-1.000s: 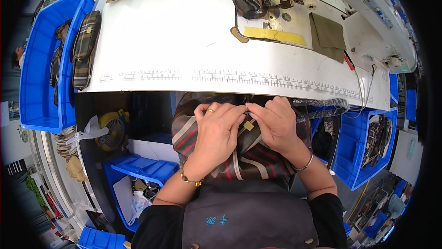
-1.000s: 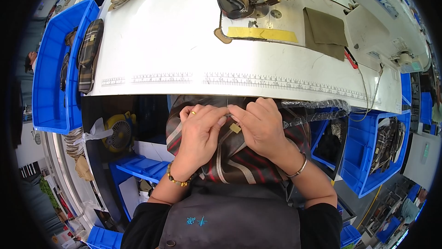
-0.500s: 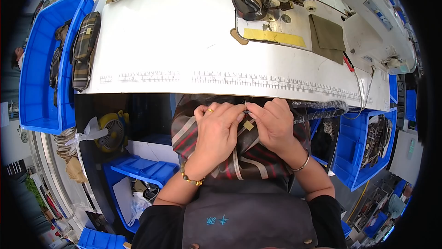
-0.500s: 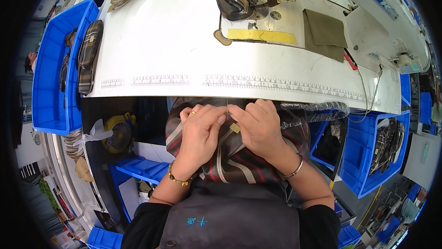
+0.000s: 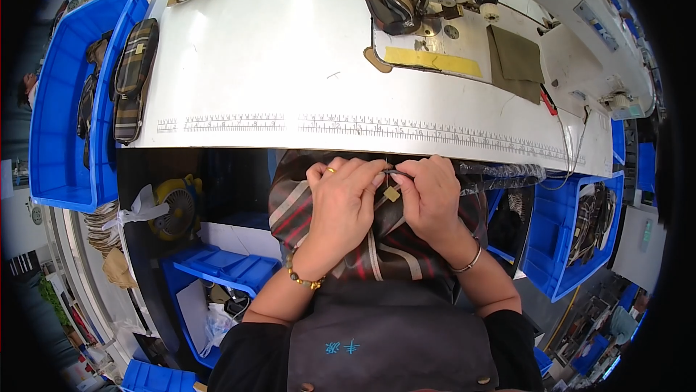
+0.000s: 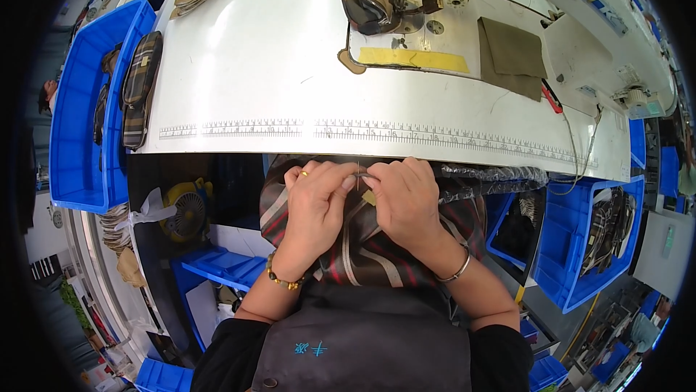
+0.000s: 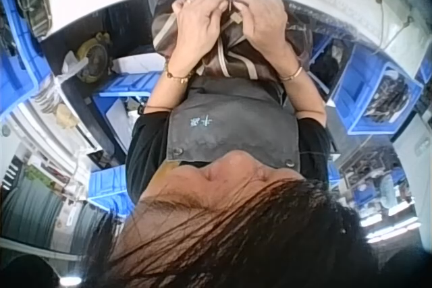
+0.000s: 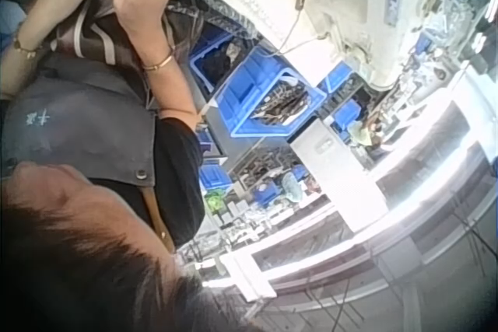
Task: Sewing a leather strap onto a patterned handbag.
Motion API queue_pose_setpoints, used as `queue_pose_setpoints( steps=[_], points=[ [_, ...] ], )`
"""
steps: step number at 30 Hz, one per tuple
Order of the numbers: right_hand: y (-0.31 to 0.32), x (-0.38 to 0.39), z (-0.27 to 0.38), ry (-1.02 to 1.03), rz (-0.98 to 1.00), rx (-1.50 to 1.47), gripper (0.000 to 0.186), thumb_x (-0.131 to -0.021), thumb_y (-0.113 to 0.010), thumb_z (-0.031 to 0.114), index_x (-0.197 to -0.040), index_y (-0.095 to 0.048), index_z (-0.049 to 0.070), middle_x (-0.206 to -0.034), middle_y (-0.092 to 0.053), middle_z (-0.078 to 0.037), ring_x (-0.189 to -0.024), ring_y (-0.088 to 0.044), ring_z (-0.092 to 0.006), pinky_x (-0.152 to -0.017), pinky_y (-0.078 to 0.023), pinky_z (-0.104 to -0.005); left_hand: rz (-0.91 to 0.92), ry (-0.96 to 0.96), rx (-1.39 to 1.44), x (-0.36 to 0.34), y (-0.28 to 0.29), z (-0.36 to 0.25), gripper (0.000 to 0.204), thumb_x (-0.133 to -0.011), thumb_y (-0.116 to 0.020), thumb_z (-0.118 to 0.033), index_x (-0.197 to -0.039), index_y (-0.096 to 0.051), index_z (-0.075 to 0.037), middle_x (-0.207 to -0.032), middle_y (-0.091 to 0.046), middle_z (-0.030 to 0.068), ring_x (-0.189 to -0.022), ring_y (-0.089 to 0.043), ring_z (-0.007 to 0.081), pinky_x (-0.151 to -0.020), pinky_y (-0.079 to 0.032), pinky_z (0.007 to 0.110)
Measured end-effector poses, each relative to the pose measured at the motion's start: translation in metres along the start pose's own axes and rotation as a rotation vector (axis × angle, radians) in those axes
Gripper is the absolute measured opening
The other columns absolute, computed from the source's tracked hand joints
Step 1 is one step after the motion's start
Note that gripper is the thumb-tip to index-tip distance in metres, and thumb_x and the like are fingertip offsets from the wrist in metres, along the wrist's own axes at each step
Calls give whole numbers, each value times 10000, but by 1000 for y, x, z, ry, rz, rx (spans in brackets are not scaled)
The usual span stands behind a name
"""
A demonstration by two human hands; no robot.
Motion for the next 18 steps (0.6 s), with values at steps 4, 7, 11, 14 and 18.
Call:
queue_pose_setpoints(
  steps=[4,7,11,14,18],
  points=[
    [0,0,-1,-23,-18,7,131,-812,-710,30,-907,-621,43,-769,-564,-78,-687,-511,-273,-650,-392,-395,-10,6,3,-1,0,2,127,-958,-612,-99,-1026,-719,-103,-789,-622,37,-763,-539,231,-801,-312,392],
    [1,0,-1,-26,-51,2,133,-810,-714,31,-900,-618,45,-772,-567,-77,-685,-512,-273,-646,-391,-394,-14,16,-4,-2,0,2,121,-959,-615,-103,-1018,-721,-93,-773,-627,40,-757,-539,230,-804,-315,389],
    [-1,1,-2,-44,-58,19,136,-806,-718,28,-896,-617,45,-774,-569,-77,-680,-511,-273,-641,-393,-395,-45,24,18,-3,1,3,111,-961,-616,-109,-996,-718,-81,-750,-630,44,-745,-543,228,-804,-322,385],
    [-2,0,0,-39,-62,38,136,-805,-718,23,-893,-617,46,-772,-572,-75,-677,-511,-273,-640,-394,-394,-54,49,39,-2,0,7,103,-961,-618,-109,-977,-713,-75,-742,-637,46,-733,-549,227,-801,-328,385],
    [0,0,0,-65,-92,53,137,-801,-721,18,-889,-620,47,-765,-571,-77,-672,-518,-272,-635,-400,-391,-57,82,43,-3,-3,11,97,-944,-643,-132,-964,-718,-74,-777,-672,75,-761,-591,256,-808,-340,402]
  ],
)
Point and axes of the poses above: each hand's wrist, its own x-axis away from the middle knuckle, its own y-axis out of the back of the hand, z = x × y, the point moved 10 cm from there along -x, towards the middle knuckle
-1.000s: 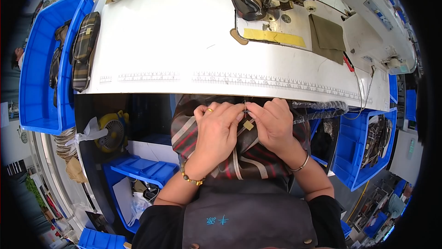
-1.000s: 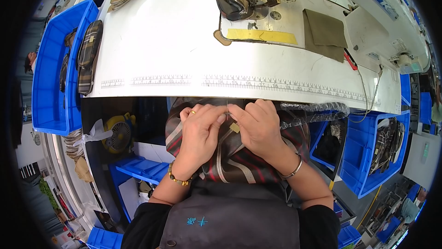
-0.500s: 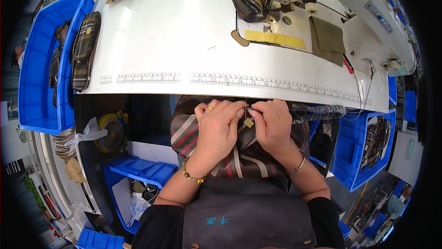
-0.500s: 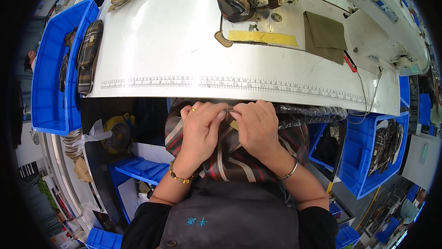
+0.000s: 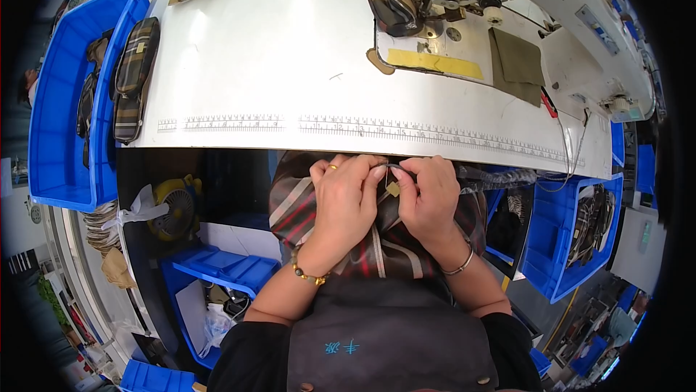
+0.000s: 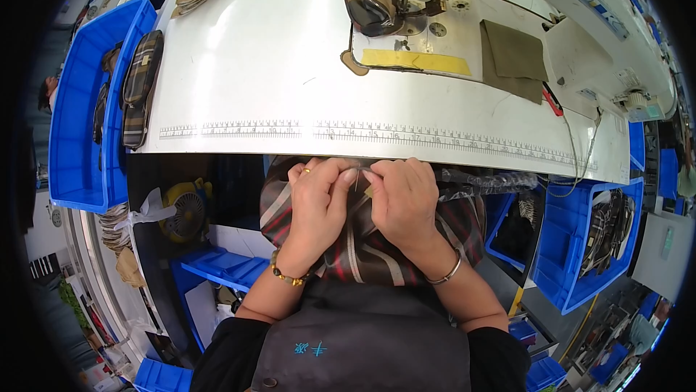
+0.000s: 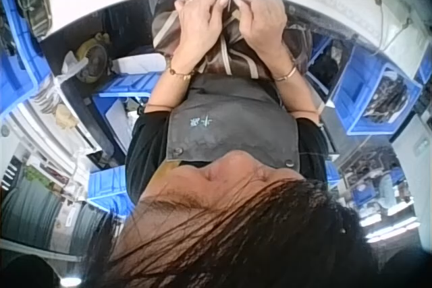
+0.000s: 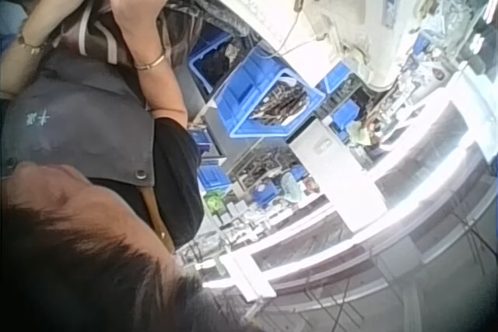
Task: Sewing a leather strap onto a patterned handbag.
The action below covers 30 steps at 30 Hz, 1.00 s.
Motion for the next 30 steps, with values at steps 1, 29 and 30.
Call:
queue_pose_setpoints(
  steps=[1,29,30],
  points=[
    [1,0,-1,-15,-12,3,136,-800,-722,17,-887,-622,48,-762,-570,-78,-670,-520,-271,-632,-401,-390,-14,6,2,0,0,1,91,-936,-657,-137,-951,-722,-76,-773,-675,71,-761,-595,250,-810,-341,400],
    [3,-4,2,35,-120,144,187,-714,-777,44,-760,-604,96,-628,-518,-27,-540,-497,-225,-527,-361,-358,-231,71,206,4,8,22,93,-829,-795,-136,-879,-730,-93,-746,-694,35,-660,-615,210,-803,-411,358],
    [3,-4,1,34,-114,140,185,-717,-777,44,-761,-606,96,-630,-519,-28,-543,-498,-225,-528,-361,-358,-207,72,191,3,9,20,106,-824,-800,-146,-877,-733,-83,-753,-704,45,-665,-626,220,-802,-429,360]
  ],
)
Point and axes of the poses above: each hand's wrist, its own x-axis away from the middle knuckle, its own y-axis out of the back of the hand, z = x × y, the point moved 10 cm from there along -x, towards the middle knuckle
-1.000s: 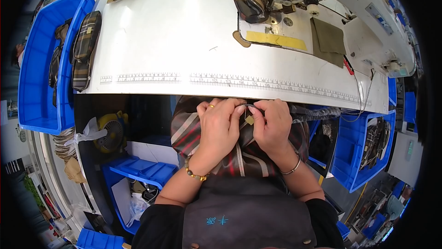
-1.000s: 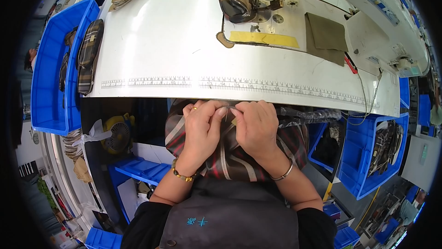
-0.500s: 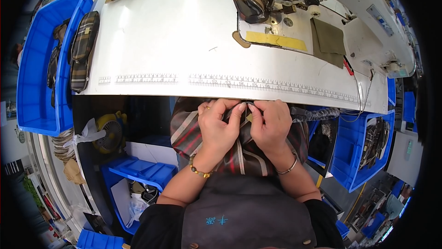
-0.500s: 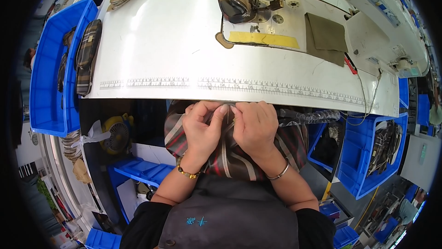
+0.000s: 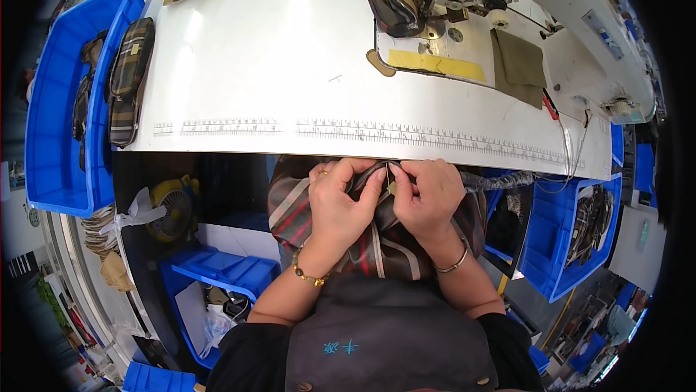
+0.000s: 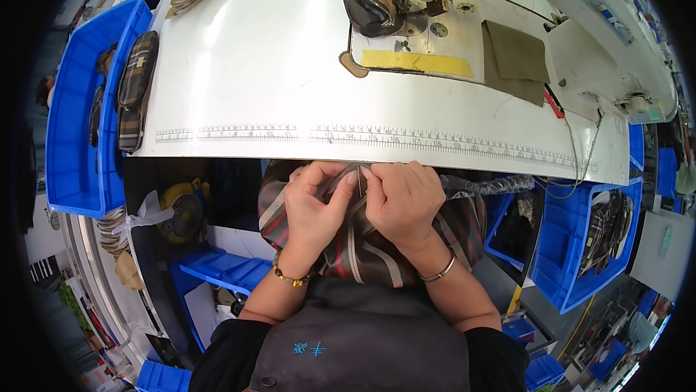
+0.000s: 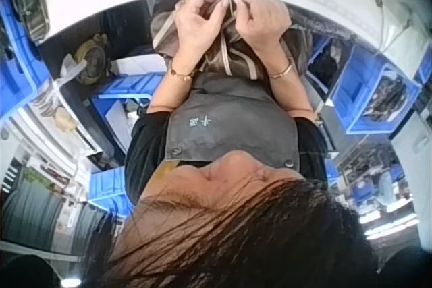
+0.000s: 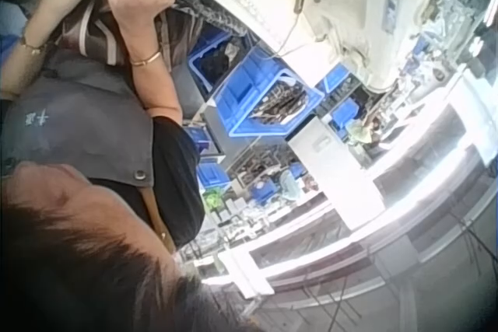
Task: Sewing a leather strap onto a patterned handbag.
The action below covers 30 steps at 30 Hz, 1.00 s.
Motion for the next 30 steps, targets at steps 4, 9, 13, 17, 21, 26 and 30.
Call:
queue_pose_setpoints(
  steps=[4,9,13,17,21,26,30],
  points=[
    [0,2,-2,15,7,-17,175,-730,-780,49,-772,-616,94,-634,-522,-28,-552,-503,-224,-530,-362,-360,5,104,72,1,-1,10,151,-795,-827,-158,-857,-744,-49,-783,-735,82,-687,-666,250,-765,-493,355],
    [-1,2,1,59,11,6,173,-733,-790,63,-788,-629,91,-634,-523,-29,-553,-502,-225,-531,-365,-361,-68,112,135,5,-2,22,160,-761,-851,-133,-843,-752,-36,-796,-746,96,-693,-685,254,-714,-521,338],
    [-1,4,0,63,1,9,170,-736,-797,71,-802,-641,86,-622,-519,-31,-537,-490,-223,-516,-359,-358,-90,89,136,5,-1,22,153,-748,-857,-120,-835,-755,-47,-783,-742,84,-697,-682,246,-730,-516,338],
    [-2,5,0,74,-6,19,168,-737,-799,71,-800,-644,83,-614,-515,-30,-522,-483,-218,-504,-352,-353,-105,66,139,5,-2,23,135,-749,-853,-116,-825,-757,-58,-769,-737,71,-707,-677,243,-757,-507,346],
    [-1,4,1,79,-20,17,190,-729,-807,29,-810,-642,76,-612,-498,-29,-514,-471,-217,-503,-348,-349,-81,52,130,7,-3,22,148,-766,-844,-76,-861,-744,-20,-827,-733,86,-768,-679,203,-763,-511,313],
    [1,5,1,64,-34,60,184,-720,-804,68,-784,-634,91,-611,-497,-29,-511,-477,-216,-498,-348,-349,-52,13,82,8,-6,16,154,-783,-834,-34,-892,-739,18,-876,-742,105,-806,-688,170,-746,-529,287],
    [0,0,2,85,0,36,167,-741,-786,73,-786,-626,94,-624,-497,-34,-528,-483,-218,-503,-352,-349,-76,34,136,2,-3,20,119,-767,-838,-134,-816,-751,-69,-750,-729,69,-661,-658,239,-762,-464,340]
  ],
)
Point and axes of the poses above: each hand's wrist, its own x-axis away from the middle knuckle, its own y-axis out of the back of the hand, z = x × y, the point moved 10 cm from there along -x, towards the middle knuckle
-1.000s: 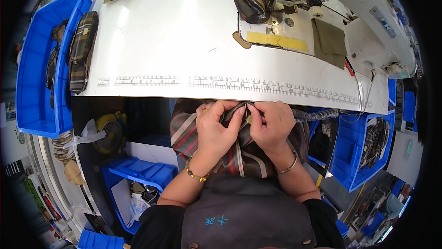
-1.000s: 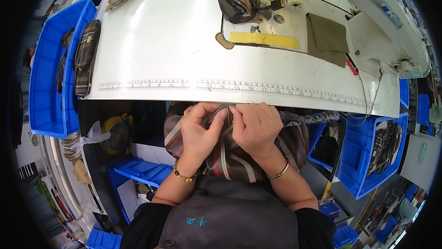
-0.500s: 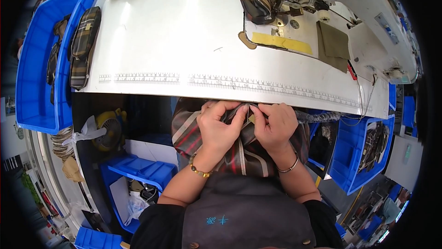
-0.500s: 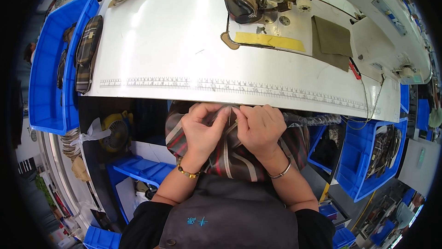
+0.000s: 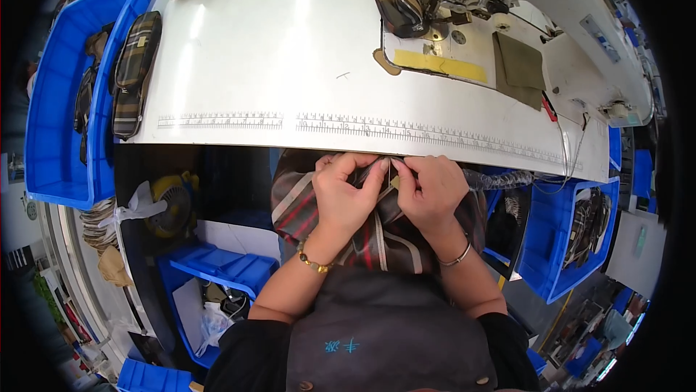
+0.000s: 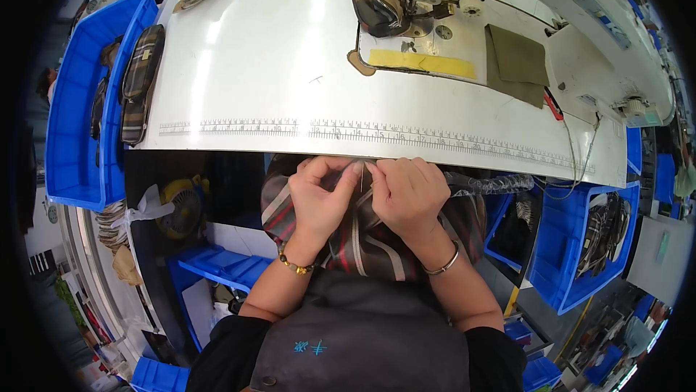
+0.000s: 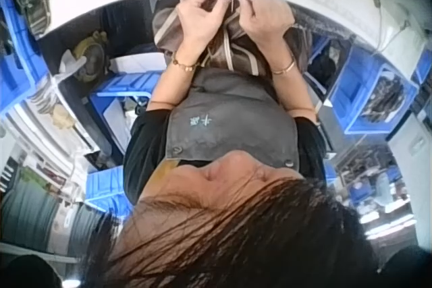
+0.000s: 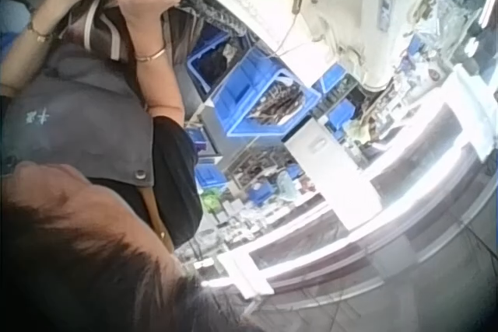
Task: Sewing a leather strap onto a patterned handbag.
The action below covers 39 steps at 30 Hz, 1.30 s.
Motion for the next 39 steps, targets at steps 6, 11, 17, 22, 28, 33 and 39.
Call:
queue_pose_setpoints(
  steps=[6,11,17,22,28,33,39],
  points=[
    [33,4,26,334,3,43,312,-727,-745,131,-1037,-764,147,-957,-628,29,-880,-564,-176,-853,-469,-376,303,318,248,16,-5,-3,125,-925,-735,-76,-926,-723,48,-845,-758,79,-782,-690,81,-726,-546,224],
    [48,8,46,503,-6,107,230,-784,-720,195,-1008,-764,167,-964,-638,41,-906,-570,-153,-1007,-408,-412,317,378,393,31,2,-9,136,-930,-733,-84,-916,-717,51,-833,-759,84,-761,-688,74,-702,-539,219],
    [47,2,57,572,71,21,168,-756,-735,113,-924,-716,116,-923,-619,-5,-894,-567,-192,-993,-419,-446,348,306,353,34,6,-33,136,-921,-747,-90,-895,-709,38,-812,-752,75,-731,-673,66,-682,-530,220],
    [51,-1,62,512,20,-38,164,-730,-697,88,-890,-661,89,-897,-592,-40,-875,-555,-232,-878,-438,-419,317,204,287,35,8,-42,145,-917,-756,-97,-872,-695,26,-812,-744,68,-721,-661,65,-679,-521,220],
    [35,-18,28,27,162,-376,121,-770,-699,27,-851,-628,82,-848,-569,-70,-812,-530,-241,-771,-415,-400,333,374,500,42,1,-24,128,-931,-742,-87,-886,-686,18,-821,-733,47,-735,-637,45,-680,-504,204],
    [37,-18,33,92,117,-281,135,-767,-674,1,-830,-612,102,-820,-555,-70,-752,-508,-276,-753,-384,-408,328,365,540,42,2,-22,126,-943,-732,-89,-894,-682,16,-842,-727,40,-755,-622,34,-681,-494,193],
    [39,-21,35,160,85,-253,104,-799,-710,50,-845,-626,90,-818,-560,-72,-765,-530,-273,-757,-402,-409,280,387,610,42,0,-19,118,-928,-742,-72,-887,-688,24,-821,-732,42,-741,-650,48,-695,-523,206]
  ],
)
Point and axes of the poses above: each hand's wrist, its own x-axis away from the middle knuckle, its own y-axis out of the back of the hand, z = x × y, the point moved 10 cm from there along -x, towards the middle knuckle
